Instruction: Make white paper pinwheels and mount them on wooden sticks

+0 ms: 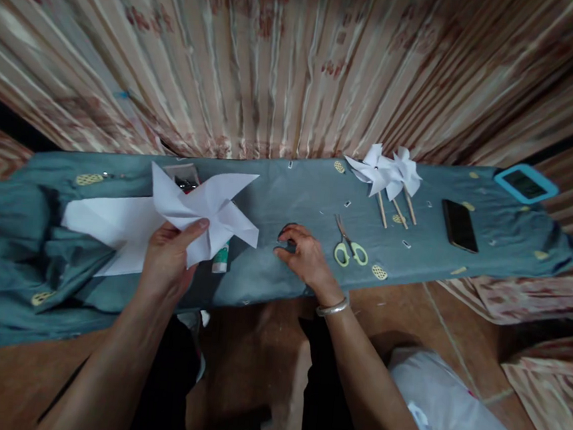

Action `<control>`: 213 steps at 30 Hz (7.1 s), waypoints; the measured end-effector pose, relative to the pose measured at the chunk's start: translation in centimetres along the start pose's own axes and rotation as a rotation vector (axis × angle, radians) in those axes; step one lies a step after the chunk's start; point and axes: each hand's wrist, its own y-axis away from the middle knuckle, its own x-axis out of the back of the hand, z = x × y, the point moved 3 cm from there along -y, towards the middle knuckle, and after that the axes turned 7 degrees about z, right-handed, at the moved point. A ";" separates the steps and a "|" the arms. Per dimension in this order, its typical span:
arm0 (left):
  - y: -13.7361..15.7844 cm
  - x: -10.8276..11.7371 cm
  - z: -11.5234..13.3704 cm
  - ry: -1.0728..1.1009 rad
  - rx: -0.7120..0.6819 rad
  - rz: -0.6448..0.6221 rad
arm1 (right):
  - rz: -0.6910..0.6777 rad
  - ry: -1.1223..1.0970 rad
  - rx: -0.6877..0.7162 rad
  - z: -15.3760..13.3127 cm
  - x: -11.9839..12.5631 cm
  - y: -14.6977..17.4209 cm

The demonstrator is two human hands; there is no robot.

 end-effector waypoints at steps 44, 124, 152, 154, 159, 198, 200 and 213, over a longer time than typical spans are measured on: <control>-0.2 -0.6 -1.3 -0.051 -0.013 -0.036 | 0.136 0.264 0.118 -2.2 0.8 1.8; 2.6 -2.2 -2.9 -0.118 0.020 -0.228 | 0.281 -0.205 -0.006 -8.5 0.4 2.3; 2.6 -1.9 -2.6 -0.185 -0.012 -0.277 | 0.261 -0.315 -0.097 -8.3 0.1 2.2; 2.5 -1.9 -2.6 -0.191 -0.007 -0.290 | 0.258 -0.348 -0.111 -8.2 0.1 2.2; 2.4 -1.8 -2.8 -0.215 0.011 -0.315 | 0.247 -0.411 -0.149 -7.8 0.0 2.1; 2.2 -1.8 -3.2 -0.221 0.020 -0.310 | 0.220 -0.788 -0.475 -7.2 -0.5 2.0; 2.2 -1.7 -3.2 -0.241 0.016 -0.320 | 0.194 -0.789 -0.483 -7.3 -0.4 2.0; 2.6 -1.7 -3.5 -0.202 0.075 -0.324 | 0.115 -0.751 -0.484 -7.2 -0.1 2.0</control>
